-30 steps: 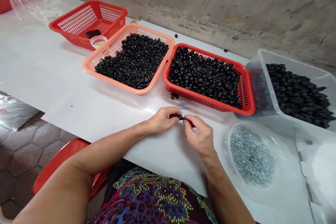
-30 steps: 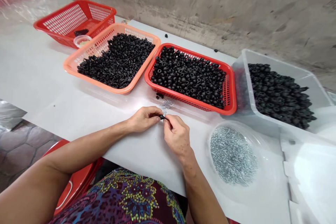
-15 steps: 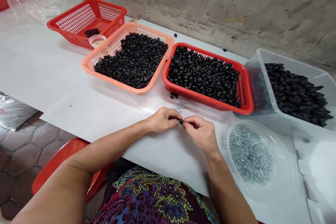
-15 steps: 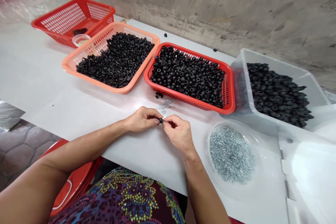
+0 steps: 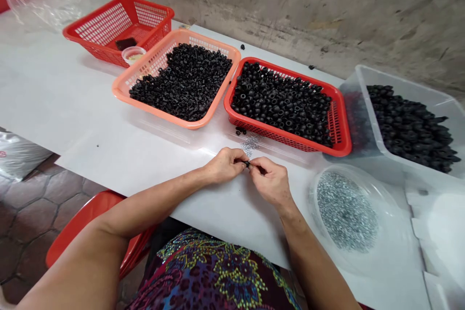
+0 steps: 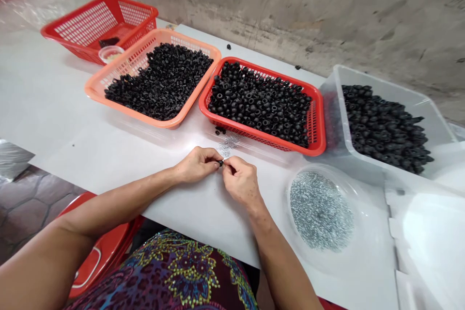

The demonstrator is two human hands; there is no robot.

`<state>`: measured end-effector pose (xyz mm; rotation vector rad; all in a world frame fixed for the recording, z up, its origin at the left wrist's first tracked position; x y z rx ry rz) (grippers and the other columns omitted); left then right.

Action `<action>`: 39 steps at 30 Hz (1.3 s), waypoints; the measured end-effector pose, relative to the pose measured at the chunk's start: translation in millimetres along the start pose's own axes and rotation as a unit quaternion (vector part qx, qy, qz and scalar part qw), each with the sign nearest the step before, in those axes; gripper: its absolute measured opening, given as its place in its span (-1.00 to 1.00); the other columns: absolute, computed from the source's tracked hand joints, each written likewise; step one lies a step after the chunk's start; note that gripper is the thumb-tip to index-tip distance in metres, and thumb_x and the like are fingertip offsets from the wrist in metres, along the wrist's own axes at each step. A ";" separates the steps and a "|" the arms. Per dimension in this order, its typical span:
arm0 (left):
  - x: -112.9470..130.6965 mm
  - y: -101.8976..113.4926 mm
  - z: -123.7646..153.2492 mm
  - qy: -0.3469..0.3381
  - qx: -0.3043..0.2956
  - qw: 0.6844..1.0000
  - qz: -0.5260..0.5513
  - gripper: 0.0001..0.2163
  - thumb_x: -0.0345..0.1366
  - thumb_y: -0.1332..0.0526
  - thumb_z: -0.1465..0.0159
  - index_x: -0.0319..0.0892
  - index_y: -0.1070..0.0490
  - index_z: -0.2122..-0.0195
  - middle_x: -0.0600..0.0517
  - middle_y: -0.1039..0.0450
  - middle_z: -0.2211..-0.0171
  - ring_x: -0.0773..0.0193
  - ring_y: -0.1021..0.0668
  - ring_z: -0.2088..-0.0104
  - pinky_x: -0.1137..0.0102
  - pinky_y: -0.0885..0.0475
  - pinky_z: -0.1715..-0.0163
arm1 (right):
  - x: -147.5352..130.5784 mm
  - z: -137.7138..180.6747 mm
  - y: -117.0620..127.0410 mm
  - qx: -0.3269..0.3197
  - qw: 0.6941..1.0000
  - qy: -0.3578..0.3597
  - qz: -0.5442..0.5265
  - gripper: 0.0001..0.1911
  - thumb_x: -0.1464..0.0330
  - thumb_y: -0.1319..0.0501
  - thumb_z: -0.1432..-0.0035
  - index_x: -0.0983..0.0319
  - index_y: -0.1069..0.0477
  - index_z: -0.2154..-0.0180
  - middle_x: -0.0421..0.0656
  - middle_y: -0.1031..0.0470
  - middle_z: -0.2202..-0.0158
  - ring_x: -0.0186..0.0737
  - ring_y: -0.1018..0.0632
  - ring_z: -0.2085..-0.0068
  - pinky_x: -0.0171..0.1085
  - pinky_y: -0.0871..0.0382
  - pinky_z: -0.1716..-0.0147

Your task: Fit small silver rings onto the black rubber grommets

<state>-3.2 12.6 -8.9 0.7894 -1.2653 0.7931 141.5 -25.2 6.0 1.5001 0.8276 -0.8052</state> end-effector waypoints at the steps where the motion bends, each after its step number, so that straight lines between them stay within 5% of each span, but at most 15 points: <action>1: 0.7 -0.5 0.3 -0.006 -0.003 1.000 0.005 -0.82 -0.56 -0.12 -0.09 -0.27 -0.49 0.37 0.05 -0.47 0.46 0.36 -0.43 0.42 0.43 -0.32 0.36 | 1.1 -0.7 1.0 -0.007 1.000 -0.008 -0.017 -0.91 0.41 -0.19 0.00 0.22 -0.48 0.46 -0.22 -0.47 0.54 -0.32 -0.42 0.51 -0.30 -0.31 0.50; 10: 15.3 -6.8 7.1 -0.112 -0.058 0.992 -0.001 -0.81 -0.52 -0.07 -0.22 -0.22 -0.46 0.30 0.01 -0.40 0.36 0.32 -0.44 0.29 0.38 -0.35 0.20 | 13.7 -9.0 7.5 -0.147 0.919 -0.162 -0.327 -0.69 0.23 -0.45 0.19 0.22 -0.43 0.43 -0.23 -0.49 0.55 -0.34 -0.47 0.54 -0.33 -0.39 0.57; 17: 11.2 -4.0 6.4 -0.195 -0.012 0.977 -0.083 -0.85 -0.49 -0.17 -0.18 -0.18 -0.50 0.31 -0.07 -0.25 0.16 0.19 -0.37 0.06 0.23 -0.35 0.03 | 13.7 -6.1 0.2 -0.250 0.869 -0.157 -0.398 -0.56 0.24 -0.42 0.08 0.25 -0.51 0.12 -0.07 -0.53 0.15 -0.21 -0.57 0.18 -0.20 -0.54 0.19; 21: 9.2 -4.7 4.4 -0.176 -0.003 0.984 -0.017 -0.82 -0.50 -0.19 -0.15 -0.17 -0.52 0.27 -0.05 -0.30 0.17 0.21 -0.40 0.10 0.24 -0.37 0.04 | 12.5 -7.2 -1.7 -0.228 0.875 -0.148 -0.400 -0.62 0.24 -0.41 0.08 0.22 -0.56 0.17 -0.08 -0.55 0.16 -0.20 -0.56 0.18 -0.17 -0.53 0.16; 26: 0.6 -10.2 4.7 -0.101 -0.050 0.985 0.131 -0.52 -0.42 -0.25 -0.12 -0.17 -0.34 -0.11 -0.08 -0.37 0.10 0.32 -0.42 0.28 0.32 -0.42 0.20 | 10.2 -8.0 -2.6 -0.194 0.889 -0.133 -0.394 -0.73 0.28 -0.40 0.08 0.16 -0.59 0.25 -0.16 -0.58 0.30 -0.25 -0.56 0.30 -0.21 -0.50 0.21; 31: -4.9 -13.6 6.0 -0.119 -0.067 0.988 0.075 -0.47 -0.31 -0.24 -0.19 -0.22 -0.25 -0.21 -0.13 -0.40 0.09 0.26 -0.43 0.24 0.21 -0.40 0.12 | 11.0 -6.9 -3.9 -0.169 0.909 -0.091 -0.369 -0.80 0.28 -0.37 0.04 0.19 -0.59 0.30 -0.16 -0.54 0.35 -0.22 -0.53 0.29 -0.23 -0.45 0.25; 36: -6.2 -15.3 4.7 -0.123 -0.083 0.987 0.062 -0.46 -0.34 -0.15 -0.25 -0.29 -0.16 -0.26 -0.11 -0.42 0.20 0.34 -0.43 0.39 0.26 -0.44 0.24 | 12.2 -6.1 -6.7 -0.162 0.914 -0.103 -0.358 -0.85 0.28 -0.33 0.00 0.19 -0.57 0.35 -0.20 -0.50 0.43 -0.28 -0.47 0.45 -0.24 -0.42 0.39; 39: -6.4 -13.8 4.1 -0.116 -0.071 0.990 0.048 -0.46 -0.35 -0.17 -0.22 -0.31 -0.20 -0.24 -0.11 -0.44 0.22 0.34 -0.42 0.39 0.30 -0.44 0.27 | 11.6 -5.5 -8.4 -0.160 0.920 -0.094 -0.346 -0.82 0.26 -0.32 -0.02 0.18 -0.57 0.29 -0.18 -0.53 0.38 -0.24 -0.51 0.36 -0.21 -0.43 0.30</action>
Point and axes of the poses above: each hand's wrist, its own z-axis away from the middle knuckle, its own y-axis out of the back of the hand, x = y × z, the point moved 3 cm from there along -z, towards the middle knuckle
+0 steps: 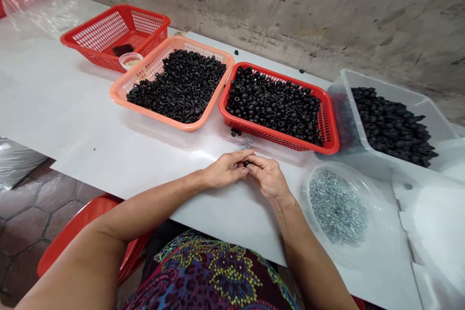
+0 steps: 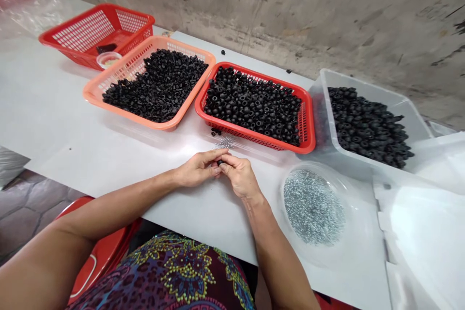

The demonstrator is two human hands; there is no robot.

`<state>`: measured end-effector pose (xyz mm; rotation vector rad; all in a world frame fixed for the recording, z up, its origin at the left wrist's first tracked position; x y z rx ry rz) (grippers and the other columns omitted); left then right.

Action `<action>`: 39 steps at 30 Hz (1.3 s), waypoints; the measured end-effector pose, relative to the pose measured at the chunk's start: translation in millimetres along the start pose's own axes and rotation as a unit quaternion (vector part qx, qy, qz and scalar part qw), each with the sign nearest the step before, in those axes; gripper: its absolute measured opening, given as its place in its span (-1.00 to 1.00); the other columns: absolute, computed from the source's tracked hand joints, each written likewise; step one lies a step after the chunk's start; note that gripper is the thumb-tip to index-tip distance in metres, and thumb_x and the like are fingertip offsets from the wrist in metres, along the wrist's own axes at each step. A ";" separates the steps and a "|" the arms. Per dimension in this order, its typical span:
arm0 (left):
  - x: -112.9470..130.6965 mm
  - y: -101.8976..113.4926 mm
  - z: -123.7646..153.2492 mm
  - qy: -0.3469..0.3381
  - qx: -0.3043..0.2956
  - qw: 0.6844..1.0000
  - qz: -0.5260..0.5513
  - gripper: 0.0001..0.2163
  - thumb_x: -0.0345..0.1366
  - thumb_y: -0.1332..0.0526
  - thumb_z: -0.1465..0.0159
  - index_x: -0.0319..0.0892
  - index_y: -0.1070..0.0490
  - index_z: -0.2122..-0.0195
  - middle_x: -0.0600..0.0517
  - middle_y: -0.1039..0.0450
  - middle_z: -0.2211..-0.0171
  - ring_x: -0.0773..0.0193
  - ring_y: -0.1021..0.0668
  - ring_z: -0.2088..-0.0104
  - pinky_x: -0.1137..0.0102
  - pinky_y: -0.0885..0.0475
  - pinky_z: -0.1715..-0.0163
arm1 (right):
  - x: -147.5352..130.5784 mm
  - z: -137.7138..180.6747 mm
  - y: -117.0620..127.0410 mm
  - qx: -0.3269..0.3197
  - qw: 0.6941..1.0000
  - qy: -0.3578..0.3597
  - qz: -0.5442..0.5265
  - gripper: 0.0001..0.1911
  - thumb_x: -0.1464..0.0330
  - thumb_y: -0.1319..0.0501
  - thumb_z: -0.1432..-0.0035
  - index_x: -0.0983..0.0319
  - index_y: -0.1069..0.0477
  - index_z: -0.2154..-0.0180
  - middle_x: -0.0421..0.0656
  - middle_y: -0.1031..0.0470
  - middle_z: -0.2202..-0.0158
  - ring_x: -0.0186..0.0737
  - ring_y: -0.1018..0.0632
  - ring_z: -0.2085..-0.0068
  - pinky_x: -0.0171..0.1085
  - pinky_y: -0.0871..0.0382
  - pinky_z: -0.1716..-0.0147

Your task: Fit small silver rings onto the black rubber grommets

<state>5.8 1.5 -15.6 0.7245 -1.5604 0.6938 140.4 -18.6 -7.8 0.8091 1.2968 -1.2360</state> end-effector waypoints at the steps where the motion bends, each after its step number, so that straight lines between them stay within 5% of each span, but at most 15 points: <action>1: 0.2 0.8 0.1 0.000 0.005 1.000 -0.005 -0.47 -0.35 -0.18 -0.21 -0.30 -0.22 -0.23 -0.11 -0.44 0.22 0.34 -0.42 0.39 0.30 -0.43 0.27 | 0.4 0.2 -0.7 0.000 1.000 0.006 0.006 -0.80 0.26 -0.31 -0.03 0.17 -0.57 0.26 -0.17 -0.54 0.35 -0.22 -0.52 0.31 -0.20 -0.43 0.25; 5: 2.0 6.4 -0.4 -0.033 0.030 0.998 -0.032 -0.53 -0.30 -0.24 -0.18 -0.24 -0.33 -0.13 -0.12 -0.43 0.13 0.28 -0.47 0.30 0.28 -0.44 0.24 | 2.6 2.3 -3.6 0.014 0.999 0.002 0.034 -0.72 0.23 -0.29 -0.06 0.19 -0.53 0.18 -0.15 -0.56 0.32 -0.23 -0.54 0.34 -0.20 -0.45 0.28; 8: 1.5 18.9 -4.2 -0.088 0.108 0.987 -0.074 -0.58 -0.22 -0.29 -0.15 -0.21 -0.40 -0.04 -0.12 -0.43 0.09 0.18 -0.48 0.12 0.25 -0.42 0.11 | -3.5 7.9 -4.3 0.057 0.998 -0.008 0.039 -0.68 0.22 -0.27 -0.09 0.22 -0.50 0.12 -0.15 -0.55 0.39 -0.27 -0.54 0.44 -0.24 -0.45 0.42; 14: -8.5 53.4 -15.9 -0.084 0.269 0.931 -0.233 -0.68 -0.23 -0.24 -0.14 -0.22 -0.43 0.09 -0.13 -0.44 0.08 0.10 -0.46 0.04 0.17 -0.37 -0.01 | -56.9 39.2 9.0 0.205 0.959 0.104 0.165 -0.75 0.26 -0.26 -0.12 0.22 -0.53 0.17 -0.14 -0.58 0.38 -0.28 -0.56 0.42 -0.21 -0.50 0.38; 17: -10.9 60.9 -19.9 -0.052 0.272 0.909 -0.311 -0.70 -0.30 -0.21 -0.12 -0.23 -0.45 0.10 -0.13 -0.45 0.08 0.04 -0.45 0.00 0.13 -0.35 -0.07 | -98.5 56.6 44.4 0.334 0.877 0.192 0.287 -0.71 0.26 -0.28 -0.10 0.20 -0.53 0.12 -0.14 -0.59 0.35 -0.26 -0.56 0.39 -0.17 -0.51 0.31; 20: -10.2 59.9 -23.3 -0.033 0.228 0.902 -0.364 -0.64 -0.36 -0.18 -0.11 -0.27 -0.44 0.04 -0.15 -0.46 0.06 0.03 -0.45 -0.02 0.14 -0.33 -0.11 | -146.4 65.1 101.6 0.443 0.749 0.253 0.422 -0.63 0.25 -0.28 -0.09 0.25 -0.52 0.06 -0.03 -0.59 0.23 -0.18 -0.58 0.30 -0.10 -0.49 0.22; 23: -8.7 57.9 -26.0 -0.014 0.192 0.899 -0.393 -0.58 -0.40 -0.17 -0.11 -0.32 -0.40 -0.03 -0.18 -0.42 -0.02 0.03 -0.41 -0.09 0.18 -0.28 -0.16 | -183.7 60.0 154.3 0.495 0.657 0.194 0.534 -0.42 0.27 -0.31 -0.04 0.35 -0.40 -0.09 0.16 -0.55 0.12 -0.03 -0.58 0.19 -0.07 -0.45 0.22; 26: -8.4 56.8 -27.9 0.012 0.167 0.893 -0.418 -0.56 -0.42 -0.15 -0.12 -0.32 -0.37 -0.07 -0.18 -0.39 -0.08 0.03 -0.36 -0.15 0.17 -0.26 -0.18 | -191.3 54.3 155.0 0.485 0.526 0.153 0.682 -0.22 0.21 -0.44 0.17 0.41 -0.37 -0.08 0.32 -0.44 -0.01 0.21 -0.49 0.00 0.03 -0.39 0.12; 28: -8.1 55.4 -28.1 0.023 0.152 0.884 -0.442 -0.55 -0.43 -0.14 -0.14 -0.31 -0.36 -0.09 -0.17 -0.38 -0.09 0.02 -0.34 -0.16 0.15 -0.24 -0.18 | -174.4 53.9 124.7 0.426 0.548 0.227 0.683 -0.31 0.23 -0.39 0.09 0.36 -0.39 -0.08 0.22 -0.46 -0.02 0.12 -0.53 0.05 -0.05 -0.45 0.16; 30: -7.3 53.4 -27.5 0.026 0.141 0.873 -0.466 -0.55 -0.43 -0.14 -0.15 -0.31 -0.35 -0.10 -0.17 -0.36 -0.11 0.00 -0.32 -0.18 0.13 -0.20 -0.20 | -147.6 53.0 88.9 0.370 0.632 0.267 0.627 -0.52 0.24 -0.27 -0.08 0.28 -0.44 -0.03 0.05 -0.56 0.09 -0.07 -0.59 0.19 -0.14 -0.51 0.23; 32: -6.6 51.3 -26.5 0.026 0.129 0.868 -0.480 -0.54 -0.41 -0.13 -0.16 -0.28 -0.34 -0.13 -0.15 -0.34 -0.13 0.00 -0.29 -0.19 0.12 -0.17 -0.21 | -122.9 45.9 58.7 0.306 0.678 0.264 0.614 -0.70 0.26 -0.21 -0.14 0.22 -0.52 0.10 -0.06 -0.59 0.17 -0.12 -0.60 0.21 -0.17 -0.52 0.26; 35: -6.3 49.5 -25.5 0.030 0.113 0.867 -0.484 -0.53 -0.40 -0.12 -0.18 -0.23 -0.30 -0.16 -0.11 -0.30 -0.18 0.00 -0.24 -0.23 0.10 -0.14 -0.22 | -109.1 23.9 42.3 0.252 0.696 0.238 0.629 -0.78 0.31 -0.17 -0.16 0.19 -0.54 0.20 -0.10 -0.60 0.22 -0.14 -0.59 0.24 -0.17 -0.50 0.22; 39: -5.9 48.6 -25.3 0.027 0.096 0.874 -0.475 -0.53 -0.41 -0.13 -0.17 -0.19 -0.31 -0.15 -0.11 -0.31 -0.18 -0.08 -0.19 -0.25 -0.02 -0.10 -0.20 | -119.4 -24.6 54.6 0.227 0.698 0.210 0.645 -0.78 0.36 -0.20 -0.10 0.17 -0.56 0.21 -0.11 -0.59 0.26 -0.13 -0.57 0.27 -0.15 -0.44 0.15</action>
Point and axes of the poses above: each hand's wrist, its own z-axis away from the middle knuckle, its own y-axis out of the back of the hand, x = y × z, the point moved 3 cm from there along -z, towards the middle knuckle
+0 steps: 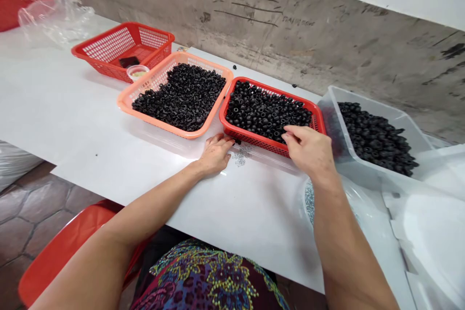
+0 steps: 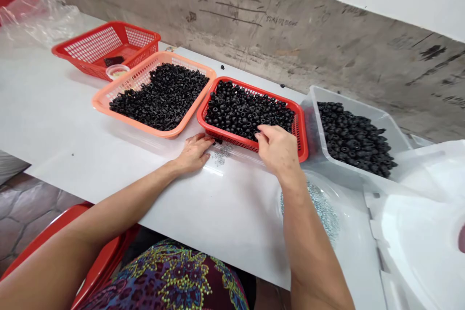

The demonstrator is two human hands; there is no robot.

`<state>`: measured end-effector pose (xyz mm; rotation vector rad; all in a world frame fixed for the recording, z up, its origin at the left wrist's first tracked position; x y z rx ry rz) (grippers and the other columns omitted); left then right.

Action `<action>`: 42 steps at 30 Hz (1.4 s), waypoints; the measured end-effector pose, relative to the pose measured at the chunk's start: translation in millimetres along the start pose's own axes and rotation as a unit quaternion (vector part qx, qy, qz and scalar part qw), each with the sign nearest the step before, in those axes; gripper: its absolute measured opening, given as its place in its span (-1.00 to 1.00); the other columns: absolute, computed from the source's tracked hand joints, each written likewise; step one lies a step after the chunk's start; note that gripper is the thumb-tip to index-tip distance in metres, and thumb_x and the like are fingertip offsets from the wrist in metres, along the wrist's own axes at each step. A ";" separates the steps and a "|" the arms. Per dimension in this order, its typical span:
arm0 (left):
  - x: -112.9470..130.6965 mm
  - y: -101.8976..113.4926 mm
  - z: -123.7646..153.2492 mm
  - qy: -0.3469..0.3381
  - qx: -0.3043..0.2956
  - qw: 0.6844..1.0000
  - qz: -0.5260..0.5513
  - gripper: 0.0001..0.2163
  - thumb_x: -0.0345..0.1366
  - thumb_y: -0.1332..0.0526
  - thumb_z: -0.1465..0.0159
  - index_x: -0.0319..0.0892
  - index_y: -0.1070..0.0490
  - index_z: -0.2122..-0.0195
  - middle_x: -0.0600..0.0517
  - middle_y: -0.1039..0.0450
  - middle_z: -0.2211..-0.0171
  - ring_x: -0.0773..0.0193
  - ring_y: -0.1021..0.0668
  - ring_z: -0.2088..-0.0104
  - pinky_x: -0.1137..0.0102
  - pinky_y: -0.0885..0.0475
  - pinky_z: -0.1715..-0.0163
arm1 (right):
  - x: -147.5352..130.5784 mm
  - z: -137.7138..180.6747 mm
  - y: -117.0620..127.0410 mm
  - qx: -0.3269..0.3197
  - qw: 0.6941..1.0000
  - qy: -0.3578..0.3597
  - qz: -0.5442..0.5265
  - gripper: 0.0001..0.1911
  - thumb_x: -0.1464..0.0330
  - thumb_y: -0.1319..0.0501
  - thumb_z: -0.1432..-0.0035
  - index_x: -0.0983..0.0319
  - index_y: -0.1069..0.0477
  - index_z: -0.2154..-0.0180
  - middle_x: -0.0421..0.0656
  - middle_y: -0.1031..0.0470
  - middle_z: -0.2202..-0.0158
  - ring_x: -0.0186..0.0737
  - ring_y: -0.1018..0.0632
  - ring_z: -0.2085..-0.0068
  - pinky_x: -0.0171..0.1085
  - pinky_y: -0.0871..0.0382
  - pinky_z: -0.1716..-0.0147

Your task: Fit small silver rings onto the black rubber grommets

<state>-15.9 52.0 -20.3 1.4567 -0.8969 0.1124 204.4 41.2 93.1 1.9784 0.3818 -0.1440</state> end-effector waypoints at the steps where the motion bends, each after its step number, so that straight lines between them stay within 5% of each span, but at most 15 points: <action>1: 0.2 0.3 0.0 -0.003 -0.001 1.000 0.005 -0.53 -0.41 -0.13 -0.17 -0.19 -0.32 -0.14 -0.12 -0.33 -0.17 -0.10 -0.19 -0.25 -0.04 -0.09 -0.19 | 2.9 -12.4 -7.6 -0.019 1.000 0.003 0.003 -0.78 0.38 -0.21 -0.08 0.18 -0.57 0.21 -0.12 -0.59 0.28 -0.14 -0.57 0.29 -0.15 -0.44 0.16; 8: 0.1 2.2 0.7 -0.006 -0.004 0.999 0.032 -0.54 -0.43 -0.15 -0.15 -0.15 -0.34 -0.12 -0.08 -0.36 -0.15 -0.11 -0.19 -0.24 -0.05 -0.09 -0.19 | 9.6 -58.3 -64.3 -0.110 0.992 0.011 0.062 -0.79 0.42 -0.24 -0.03 0.26 -0.57 0.25 -0.07 -0.58 0.36 -0.09 -0.57 0.31 -0.16 -0.42 0.23; 12: -0.7 2.6 0.0 -0.002 0.020 0.998 0.061 -0.58 -0.45 -0.17 -0.14 -0.15 -0.40 -0.06 -0.08 -0.42 -0.08 -0.07 -0.24 -0.22 -0.02 -0.11 -0.19 | 5.0 -53.1 -50.4 -0.077 0.996 -0.021 0.030 -0.83 0.43 -0.25 0.00 0.26 -0.57 0.31 -0.09 -0.56 0.38 -0.10 -0.56 0.30 -0.14 -0.41 0.19; 15: -0.6 6.4 -0.6 0.011 0.071 0.988 0.137 -0.68 -0.46 -0.16 -0.15 -0.17 -0.50 0.07 -0.09 -0.52 0.08 0.02 -0.42 -0.06 0.06 -0.23 -0.13 | -9.8 -29.7 -26.4 -0.026 0.988 -0.073 -0.132 -0.82 0.37 -0.27 -0.01 0.23 -0.55 0.28 -0.16 -0.54 0.42 -0.19 -0.53 0.37 -0.17 -0.44 0.23; 19: 3.4 13.6 2.7 0.037 0.096 0.927 0.362 -0.78 -0.33 -0.22 -0.19 -0.23 -0.55 0.17 -0.11 -0.56 0.22 0.17 -0.52 0.20 0.25 -0.41 0.13 | -39.9 17.1 -27.4 -0.072 0.914 -0.139 -0.375 -0.76 0.32 -0.31 0.03 0.23 -0.48 0.25 -0.18 -0.52 0.41 -0.26 -0.51 0.39 -0.24 -0.44 0.37; 23: 13.4 13.0 8.3 0.068 -0.014 0.829 0.554 -0.69 -0.24 -0.32 -0.12 -0.25 -0.54 0.12 -0.05 -0.56 0.33 0.35 -0.50 0.43 0.40 -0.41 0.36 | -60.0 50.8 -55.9 -0.098 0.886 -0.185 -0.413 -0.78 0.33 -0.33 0.06 0.23 -0.38 0.33 -0.20 -0.46 0.45 -0.29 -0.49 0.42 -0.27 -0.42 0.41; 28: 16.1 7.9 9.2 0.092 -0.074 0.794 0.597 -0.78 -0.32 -0.34 -0.06 -0.32 -0.56 0.27 0.01 -0.50 0.52 0.43 -0.44 0.56 0.46 -0.34 0.51 | -62.3 66.1 -76.5 -0.118 0.869 -0.189 -0.443 -0.78 0.29 -0.30 0.00 0.20 -0.33 0.31 -0.17 -0.49 0.42 -0.23 -0.53 0.39 -0.22 -0.45 0.36; 30: 11.4 6.5 6.8 0.118 -0.056 0.794 0.594 -0.80 -0.33 -0.34 -0.06 -0.33 -0.55 0.31 0.02 -0.48 0.55 0.42 -0.45 0.58 0.47 -0.32 0.55 | -55.3 68.0 -76.7 -0.116 0.879 -0.165 -0.432 -0.79 0.31 -0.28 -0.03 0.20 -0.37 0.26 -0.15 -0.52 0.36 -0.21 -0.55 0.34 -0.19 -0.46 0.30; 35: -2.8 8.3 1.3 0.179 0.031 0.780 0.599 -0.81 -0.36 -0.34 -0.03 -0.33 -0.51 0.33 0.01 -0.50 0.50 0.42 -0.48 0.56 0.50 -0.31 0.57 | -35.7 71.8 -76.9 -0.089 0.970 -0.001 -0.227 -0.87 0.43 -0.16 -0.10 0.19 -0.48 0.31 -0.09 -0.46 0.32 -0.12 -0.48 0.26 -0.09 -0.41 0.20; 42: -4.3 5.4 1.8 0.195 0.036 0.780 0.594 -0.75 -0.37 -0.39 0.05 -0.32 -0.49 0.33 0.06 -0.46 0.55 0.43 -0.45 0.59 0.49 -0.31 0.57 | -37.8 76.8 -92.4 -0.130 0.976 0.089 -0.149 -0.80 0.46 -0.11 -0.16 0.22 -0.52 0.33 -0.06 -0.36 0.35 -0.12 -0.40 0.27 -0.13 -0.37 0.24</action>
Point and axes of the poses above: each hand's wrist, its own z-axis away from the middle knuckle, its own y-axis out of the back of the hand, x = y × z, the point moved 3 cm from there along -z, towards the middle knuckle
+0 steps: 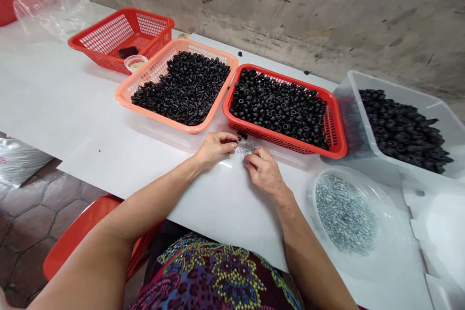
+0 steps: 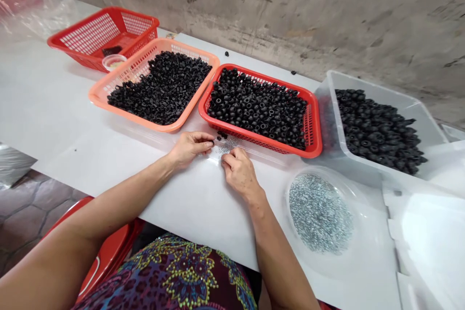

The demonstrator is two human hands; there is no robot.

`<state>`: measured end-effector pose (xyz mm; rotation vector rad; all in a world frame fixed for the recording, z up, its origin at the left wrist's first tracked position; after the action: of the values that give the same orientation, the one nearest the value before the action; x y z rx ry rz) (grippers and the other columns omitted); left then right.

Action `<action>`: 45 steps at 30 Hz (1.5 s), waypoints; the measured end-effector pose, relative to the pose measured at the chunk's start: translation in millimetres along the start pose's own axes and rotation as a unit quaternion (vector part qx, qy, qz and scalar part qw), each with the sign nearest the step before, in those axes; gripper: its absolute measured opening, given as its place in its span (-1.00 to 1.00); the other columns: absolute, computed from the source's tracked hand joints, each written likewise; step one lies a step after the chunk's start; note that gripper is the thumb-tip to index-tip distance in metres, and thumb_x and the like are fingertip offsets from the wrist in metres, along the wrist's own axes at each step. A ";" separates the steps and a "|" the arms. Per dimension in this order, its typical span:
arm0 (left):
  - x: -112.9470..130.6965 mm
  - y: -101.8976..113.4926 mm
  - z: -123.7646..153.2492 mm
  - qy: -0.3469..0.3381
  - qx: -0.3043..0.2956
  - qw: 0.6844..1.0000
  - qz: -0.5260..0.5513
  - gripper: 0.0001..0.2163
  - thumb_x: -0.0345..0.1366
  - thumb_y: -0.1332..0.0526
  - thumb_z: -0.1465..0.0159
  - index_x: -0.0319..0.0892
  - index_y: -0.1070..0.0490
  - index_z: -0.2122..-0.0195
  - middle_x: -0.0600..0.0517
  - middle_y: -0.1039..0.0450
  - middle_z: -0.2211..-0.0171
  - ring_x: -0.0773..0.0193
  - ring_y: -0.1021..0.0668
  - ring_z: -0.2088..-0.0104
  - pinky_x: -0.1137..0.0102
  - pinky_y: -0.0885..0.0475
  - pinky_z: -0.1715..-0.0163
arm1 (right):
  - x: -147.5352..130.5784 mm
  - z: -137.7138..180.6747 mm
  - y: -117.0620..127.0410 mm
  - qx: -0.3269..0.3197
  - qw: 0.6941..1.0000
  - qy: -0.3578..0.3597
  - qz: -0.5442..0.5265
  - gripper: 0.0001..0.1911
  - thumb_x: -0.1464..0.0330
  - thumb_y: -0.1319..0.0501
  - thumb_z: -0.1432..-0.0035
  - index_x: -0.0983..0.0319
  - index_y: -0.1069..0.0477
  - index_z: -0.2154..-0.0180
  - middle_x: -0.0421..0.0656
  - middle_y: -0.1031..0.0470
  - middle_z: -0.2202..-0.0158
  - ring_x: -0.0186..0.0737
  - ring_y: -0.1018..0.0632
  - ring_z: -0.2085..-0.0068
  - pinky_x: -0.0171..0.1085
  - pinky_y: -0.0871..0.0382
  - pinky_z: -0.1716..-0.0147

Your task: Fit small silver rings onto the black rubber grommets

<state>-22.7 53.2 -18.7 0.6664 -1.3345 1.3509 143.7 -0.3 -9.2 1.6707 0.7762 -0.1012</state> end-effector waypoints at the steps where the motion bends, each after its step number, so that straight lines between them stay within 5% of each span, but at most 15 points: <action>1: -0.1 -0.8 0.5 -0.002 -0.003 1.000 -0.003 -0.74 -0.36 -0.40 0.06 -0.32 -0.49 0.33 0.07 -0.46 0.56 0.43 -0.44 0.60 0.49 -0.31 0.57 | -0.3 -0.7 -1.9 -0.006 1.000 -0.001 0.004 -0.80 0.46 -0.11 -0.17 0.22 -0.52 0.34 -0.06 -0.35 0.36 -0.12 -0.40 0.28 -0.14 -0.37 0.24; 9: -0.8 -5.9 4.4 -0.003 -0.063 0.998 -0.023 -0.76 -0.34 -0.40 0.06 -0.31 -0.47 0.37 0.07 -0.45 0.58 0.40 -0.46 0.58 0.45 -0.36 0.52 | -3.1 -4.2 2.1 0.053 0.994 -0.039 -0.092 -0.82 0.41 -0.10 -0.20 0.19 -0.47 0.35 -0.09 -0.37 0.33 -0.14 -0.41 0.27 -0.15 -0.35 0.23; 15: -1.1 -10.6 8.1 -0.004 -0.097 0.995 -0.039 -0.78 -0.42 -0.38 0.07 -0.31 -0.52 0.35 0.05 -0.47 0.50 0.43 -0.43 0.52 0.47 -0.34 0.48 | -3.6 -3.9 13.7 0.094 0.947 -0.178 -0.250 -0.92 0.34 -0.16 -0.13 0.20 -0.41 0.35 -0.19 -0.42 0.42 -0.24 -0.44 0.36 -0.22 -0.35 0.31; 21: -2.2 -19.8 13.2 -0.016 -0.135 0.989 -0.053 -0.82 -0.44 -0.33 0.03 -0.30 -0.51 0.35 0.09 -0.44 0.52 0.47 -0.40 0.54 0.50 -0.31 0.52 | -8.9 -1.6 14.6 0.104 0.916 -0.198 -0.333 -0.86 0.30 -0.19 -0.14 0.19 -0.48 0.28 -0.21 -0.47 0.42 -0.28 -0.45 0.40 -0.23 -0.37 0.33; 28: -7.3 -21.3 14.0 -0.001 -0.142 0.988 -0.061 -0.83 -0.42 -0.34 0.01 -0.32 -0.45 0.37 0.10 -0.42 0.54 0.47 -0.42 0.58 0.50 -0.35 0.54 | -18.6 -1.4 14.5 0.164 0.931 -0.143 -0.295 -0.90 0.40 -0.20 -0.14 0.18 -0.51 0.32 -0.17 -0.55 0.27 -0.23 -0.53 0.22 -0.20 -0.42 0.15; 35: -7.8 -21.9 13.9 0.014 -0.138 0.990 -0.015 -0.75 -0.35 -0.39 0.01 -0.34 -0.43 0.34 0.07 -0.46 0.56 0.43 -0.48 0.58 0.47 -0.41 0.53 | -18.1 -0.8 8.1 0.212 0.939 -0.075 -0.262 -0.87 0.43 -0.22 -0.16 0.16 -0.56 0.30 -0.15 -0.53 0.26 -0.25 -0.54 0.21 -0.21 -0.46 0.18; 45: -5.4 -19.5 12.4 0.014 -0.107 0.993 0.046 -0.67 -0.30 -0.45 0.05 -0.36 -0.43 0.33 0.03 -0.48 0.56 0.39 -0.52 0.56 0.48 -0.43 0.52 | -19.3 -0.4 4.4 0.185 0.969 0.005 -0.162 -0.71 0.47 -0.14 -0.22 0.15 -0.52 0.09 -0.08 -0.51 0.12 -0.18 -0.52 0.10 -0.11 -0.45 0.09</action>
<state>-6.8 36.2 -14.4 0.4438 -1.4776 1.2623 131.1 -8.4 3.7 1.8778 1.0847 -0.4932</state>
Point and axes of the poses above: each hand's wrist, its own z-axis away from the middle knuckle, its own y-axis out of the back of the hand, x = y × z, the point moved 3 cm from there along -z, towards the middle knuckle
